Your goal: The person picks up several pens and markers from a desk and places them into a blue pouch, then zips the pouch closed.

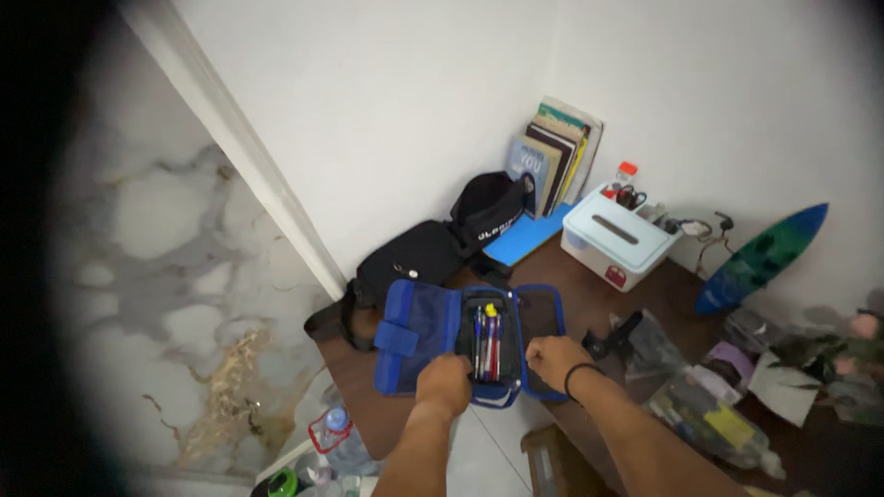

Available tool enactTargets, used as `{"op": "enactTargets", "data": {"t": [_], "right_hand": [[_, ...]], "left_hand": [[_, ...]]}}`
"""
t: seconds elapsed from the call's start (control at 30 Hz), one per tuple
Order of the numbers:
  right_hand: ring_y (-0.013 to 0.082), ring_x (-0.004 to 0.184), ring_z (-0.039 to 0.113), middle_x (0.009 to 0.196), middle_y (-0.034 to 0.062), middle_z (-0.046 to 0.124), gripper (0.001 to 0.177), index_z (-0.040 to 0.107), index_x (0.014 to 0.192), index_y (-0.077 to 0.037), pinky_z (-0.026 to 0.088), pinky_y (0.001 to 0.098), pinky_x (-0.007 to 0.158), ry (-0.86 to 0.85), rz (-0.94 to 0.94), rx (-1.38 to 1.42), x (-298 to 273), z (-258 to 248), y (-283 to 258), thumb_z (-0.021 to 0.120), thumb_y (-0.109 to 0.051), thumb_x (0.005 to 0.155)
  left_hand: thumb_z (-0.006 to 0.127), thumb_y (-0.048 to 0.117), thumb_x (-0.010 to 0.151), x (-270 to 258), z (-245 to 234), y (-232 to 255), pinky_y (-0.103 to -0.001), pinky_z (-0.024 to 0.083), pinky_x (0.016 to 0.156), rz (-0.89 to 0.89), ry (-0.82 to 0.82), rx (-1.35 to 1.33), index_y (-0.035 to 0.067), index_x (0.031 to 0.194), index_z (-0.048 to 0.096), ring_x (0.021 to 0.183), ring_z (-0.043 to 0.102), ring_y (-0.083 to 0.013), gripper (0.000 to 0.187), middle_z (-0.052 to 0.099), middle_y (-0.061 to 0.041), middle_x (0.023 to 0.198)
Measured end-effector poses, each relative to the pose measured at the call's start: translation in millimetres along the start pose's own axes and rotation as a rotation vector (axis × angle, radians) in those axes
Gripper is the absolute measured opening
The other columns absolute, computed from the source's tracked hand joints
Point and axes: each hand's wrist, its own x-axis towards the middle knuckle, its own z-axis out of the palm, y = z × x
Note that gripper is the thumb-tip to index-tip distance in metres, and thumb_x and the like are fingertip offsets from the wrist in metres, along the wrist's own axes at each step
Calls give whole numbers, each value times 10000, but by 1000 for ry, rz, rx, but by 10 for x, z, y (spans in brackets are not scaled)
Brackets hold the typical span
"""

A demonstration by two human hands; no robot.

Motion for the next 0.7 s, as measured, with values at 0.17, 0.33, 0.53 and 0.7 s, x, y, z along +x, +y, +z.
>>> {"op": "enactTargets", "data": {"t": [0.17, 0.33, 0.53, 0.7], "right_hand": [[285, 1026, 725, 1049, 58, 775, 186, 759, 1022, -203, 565, 406, 921, -133, 122, -17, -81, 305, -69, 723, -236, 842], [302, 1112, 686, 1165, 81, 724, 215, 737, 1078, -187, 546, 413, 968, -130, 171, -185, -166, 539, -140, 702, -276, 885], [421, 1317, 515, 1411, 223, 524, 776, 515, 1400, -149, 483, 496, 939, 274, 572, -124, -181, 1087, 139, 842, -297, 712], [458, 1188, 619, 1311, 309, 623, 881, 490, 1447, -7, 501, 490, 1029, 486, 699, 253, -4, 1392, 624, 875, -307, 714]], "left_hand": [[621, 17, 814, 44, 180, -61, -484, 521, 957, 77, -39, -51, 122, 1009, 774, 1110, 639, -390, 269, 685, -163, 1135], [634, 29, 840, 84, 396, -111, -476, 511, 964, 163, -113, 117, 100, 1074, 754, 1167, 598, -368, 273, 645, -145, 1210], [690, 42, 789, 10, 577, -310, -481, 492, 953, 244, -105, 100, 93, 1124, 722, 1204, 549, -353, 340, 622, -141, 1217], [676, 0, 785, 29, 605, -412, -438, 482, 1035, 248, -118, -17, 104, 1174, 727, 1230, 569, -352, 406, 648, -141, 1244]]}}
